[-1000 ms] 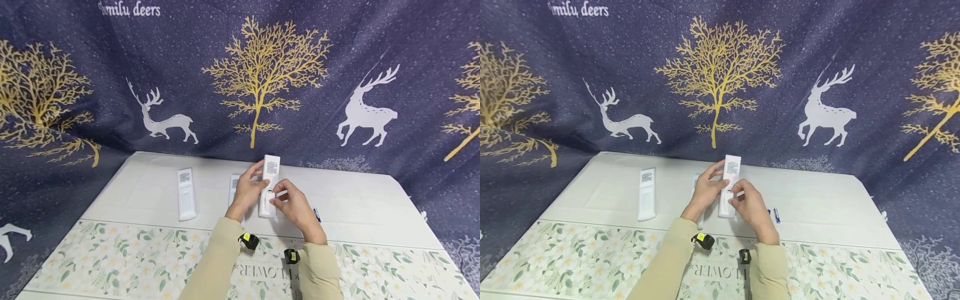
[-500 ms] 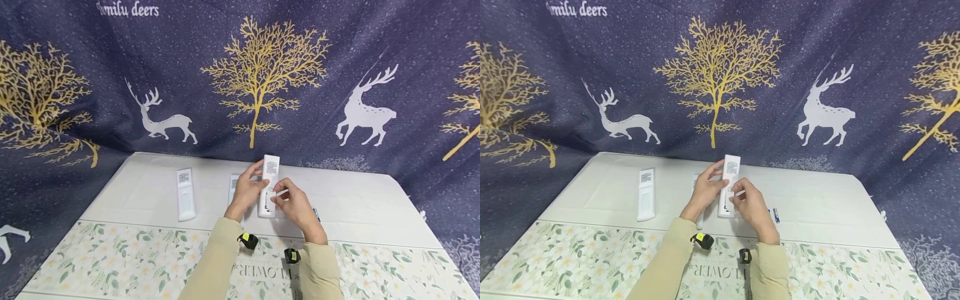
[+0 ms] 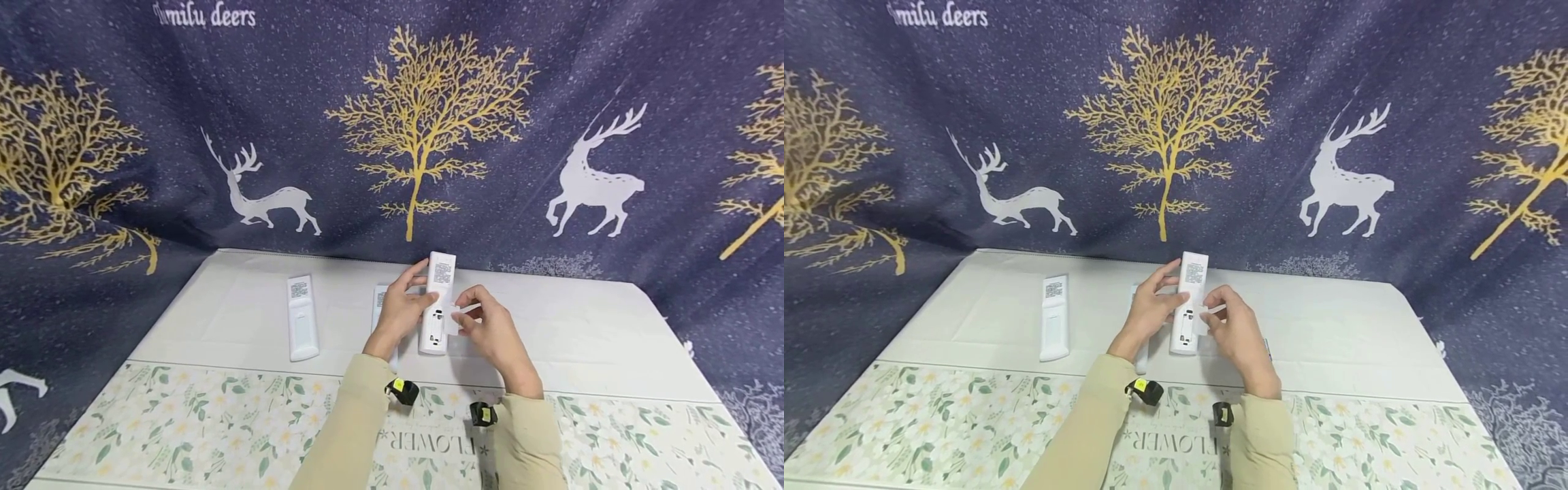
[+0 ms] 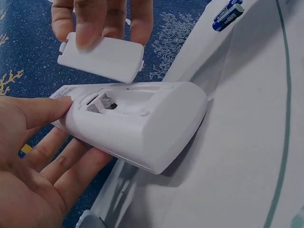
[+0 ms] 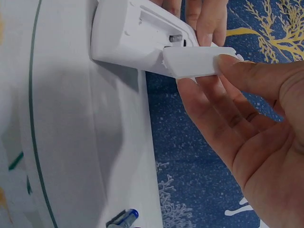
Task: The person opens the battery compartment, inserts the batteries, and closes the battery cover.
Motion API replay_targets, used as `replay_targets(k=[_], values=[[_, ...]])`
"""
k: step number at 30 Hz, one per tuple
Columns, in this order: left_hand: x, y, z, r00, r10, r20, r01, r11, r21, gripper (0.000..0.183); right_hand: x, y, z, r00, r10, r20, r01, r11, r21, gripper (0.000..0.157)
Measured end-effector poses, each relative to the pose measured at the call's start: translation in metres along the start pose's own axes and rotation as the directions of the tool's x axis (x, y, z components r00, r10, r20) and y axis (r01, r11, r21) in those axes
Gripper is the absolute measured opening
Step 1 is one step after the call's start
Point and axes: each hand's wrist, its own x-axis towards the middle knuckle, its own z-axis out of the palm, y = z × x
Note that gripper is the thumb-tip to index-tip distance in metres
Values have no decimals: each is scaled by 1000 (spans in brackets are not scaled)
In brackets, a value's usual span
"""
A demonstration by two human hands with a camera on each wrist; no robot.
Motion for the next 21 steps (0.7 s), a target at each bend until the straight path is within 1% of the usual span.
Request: replay_targets(k=[5, 14, 21], values=[[1, -1, -1, 1000, 8, 24, -8, 1000, -7, 71, 0, 2, -3, 1000, 0, -14, 0, 1000, -9, 19], [2, -3, -2, 998, -3, 60, 6, 999, -45, 84, 2, 4, -8, 999, 8, -50, -10, 999, -38, 16], [4, -4, -3, 998, 8, 68, -6, 999, -36, 85, 1, 7, -10, 998, 15, -63, -20, 996, -83, 14]])
